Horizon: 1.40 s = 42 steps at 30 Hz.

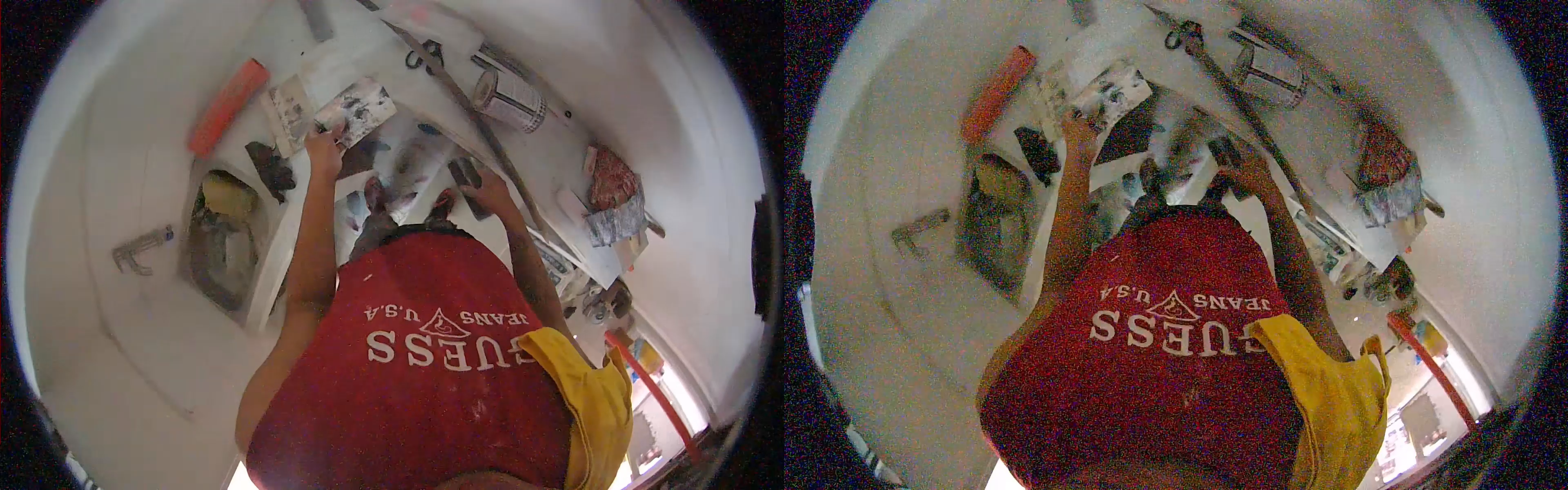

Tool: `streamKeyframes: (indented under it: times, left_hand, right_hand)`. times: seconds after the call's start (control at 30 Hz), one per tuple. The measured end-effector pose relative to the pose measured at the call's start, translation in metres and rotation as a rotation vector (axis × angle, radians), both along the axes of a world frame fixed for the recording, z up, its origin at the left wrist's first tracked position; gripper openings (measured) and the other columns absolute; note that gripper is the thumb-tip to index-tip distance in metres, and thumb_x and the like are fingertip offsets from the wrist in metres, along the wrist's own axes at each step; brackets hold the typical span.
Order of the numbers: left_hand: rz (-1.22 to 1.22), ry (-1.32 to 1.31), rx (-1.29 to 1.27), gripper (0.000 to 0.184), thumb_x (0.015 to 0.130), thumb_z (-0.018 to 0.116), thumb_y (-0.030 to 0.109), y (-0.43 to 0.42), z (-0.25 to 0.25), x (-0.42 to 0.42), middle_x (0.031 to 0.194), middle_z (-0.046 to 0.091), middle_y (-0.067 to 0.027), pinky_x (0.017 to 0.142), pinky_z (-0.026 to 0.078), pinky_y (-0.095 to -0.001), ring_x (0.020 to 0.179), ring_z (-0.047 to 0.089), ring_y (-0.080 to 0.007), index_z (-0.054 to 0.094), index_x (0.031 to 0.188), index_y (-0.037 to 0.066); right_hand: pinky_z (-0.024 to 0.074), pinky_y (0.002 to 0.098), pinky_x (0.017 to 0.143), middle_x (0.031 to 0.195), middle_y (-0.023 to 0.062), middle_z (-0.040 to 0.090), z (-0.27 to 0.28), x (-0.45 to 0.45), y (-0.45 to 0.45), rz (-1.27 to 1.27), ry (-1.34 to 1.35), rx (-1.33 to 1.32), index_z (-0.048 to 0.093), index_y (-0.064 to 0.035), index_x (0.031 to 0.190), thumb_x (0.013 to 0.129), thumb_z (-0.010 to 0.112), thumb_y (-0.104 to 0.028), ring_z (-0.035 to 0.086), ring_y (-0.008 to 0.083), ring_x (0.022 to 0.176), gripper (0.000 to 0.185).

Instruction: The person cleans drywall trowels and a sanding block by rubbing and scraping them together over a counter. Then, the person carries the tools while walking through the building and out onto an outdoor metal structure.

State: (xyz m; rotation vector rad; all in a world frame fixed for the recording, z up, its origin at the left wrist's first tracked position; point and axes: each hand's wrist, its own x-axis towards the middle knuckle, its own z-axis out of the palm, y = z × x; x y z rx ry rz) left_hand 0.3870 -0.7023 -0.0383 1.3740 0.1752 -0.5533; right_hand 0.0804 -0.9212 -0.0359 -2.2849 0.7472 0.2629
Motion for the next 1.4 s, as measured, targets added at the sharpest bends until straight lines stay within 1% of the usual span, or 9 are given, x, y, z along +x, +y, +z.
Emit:
streamKeyframes:
  times: [0.07,0.3,0.4,0.43,0.57,0.67,0.8,0.97,1.4]
  left_hand:
    - [-0.018,-0.164,-0.004,0.034,0.075,0.061,-0.006,0.01,-0.062,0.018,0.088,0.058,-0.0094,0.055,0.046,-0.0305,0.077,0.058,-0.0193,0.048,0.107,0.001]
    - [-0.056,0.058,-0.298,0.038,0.078,0.057,-0.003,0.009,-0.032,0.025,0.095,0.059,-0.0075,0.077,0.05,-0.0495,0.088,0.058,-0.0264,0.046,0.113,0.007]
    - [-0.199,0.14,-0.217,0.03,0.081,0.055,0.002,0.022,-0.023,0.048,0.094,0.059,-0.0061,0.074,0.052,-0.0484,0.086,0.059,-0.0245,0.048,0.11,0.008]
    - [-0.245,0.187,-0.191,0.028,0.083,0.054,0.003,0.026,-0.016,0.048,0.095,0.059,-0.0059,0.072,0.052,-0.0469,0.086,0.059,-0.0235,0.049,0.109,0.008]
    - [-0.38,0.219,-0.3,0.017,0.085,0.052,0.006,0.015,0.026,0.05,0.096,0.061,-0.0067,0.056,0.055,-0.0351,0.08,0.063,-0.0189,0.053,0.102,0.006]
    - [-0.45,0.134,-0.233,0.018,0.083,0.057,0.007,0.013,0.084,0.034,0.094,0.062,-0.0075,0.054,0.053,-0.0317,0.077,0.063,-0.0178,0.054,0.101,0.005]
    - [-0.509,-0.126,-0.06,0.03,0.077,0.069,0.013,0.002,0.069,0.035,0.082,0.064,-0.0059,0.052,0.048,-0.0269,0.065,0.06,-0.015,0.056,0.102,0.003]
    - [-0.738,-0.715,0.378,0.027,0.071,0.075,0.022,-0.01,0.07,0.062,0.063,0.06,-0.0026,0.05,0.042,-0.0276,0.055,0.052,-0.0091,0.064,0.078,-0.001]
    - [-1.05,-0.519,0.181,0.024,0.08,0.066,0.014,-0.001,0.093,0.061,0.08,0.065,-0.0094,0.057,0.05,-0.0306,0.067,0.061,-0.0158,0.062,0.096,-0.003]
  right_hand:
    - [0.0388,0.0387,0.096,0.119,0.0211,0.054,0.035,0.044,0.001,0.06,0.101,0.022,0.047,-0.0018,0.126,0.072,0.067,-0.04,0.051,0.0347,0.112,0.069]
    - [0.0414,0.038,0.092,0.116,0.0222,0.055,0.023,0.104,0.024,-0.052,-0.32,-0.28,0.049,0.0025,0.123,0.07,0.071,-0.034,0.055,0.0307,0.105,0.068]
    - [0.0453,0.0358,0.082,0.106,0.0181,0.06,0.049,0.122,0.033,-0.237,-0.123,0.145,0.05,0.0028,0.121,0.071,0.072,-0.028,0.059,0.0244,0.092,0.063]
    - [0.0462,0.0338,0.074,0.099,0.0141,0.061,0.078,0.129,0.054,-0.327,-0.407,0.451,0.05,0.0036,0.118,0.072,0.07,-0.024,0.059,0.0191,0.085,0.057]
    - [0.0453,0.0354,0.088,0.109,0.0092,0.059,0.055,0.12,0.078,-0.376,-0.643,1.043,0.05,0.0007,0.119,0.07,0.073,-0.017,0.056,0.0206,0.099,0.057]
    - [0.0413,0.0368,0.095,0.114,0.0098,0.058,0.083,0.128,0.1,-0.352,-0.417,0.55,0.046,0.0013,0.124,0.068,0.074,-0.015,0.054,0.0218,0.106,0.064]
    - [0.0397,0.0351,0.097,0.119,0.0108,0.057,0.066,0.141,0.086,-0.34,-0.544,0.899,0.047,-0.0001,0.126,0.066,0.075,-0.013,0.053,0.0215,0.11,0.067]
    - [0.0428,0.0315,0.089,0.105,0.0085,0.061,0.095,0.143,0.083,-0.205,-0.464,0.744,0.054,0.0037,0.116,0.061,0.074,-0.013,0.056,0.0173,0.097,0.062]
    - [0.0419,0.0306,0.091,0.109,0.007,0.06,0.102,0.154,0.064,-0.213,-0.431,0.772,0.053,0.0037,0.119,0.061,0.073,-0.01,0.056,0.0163,0.098,0.063]
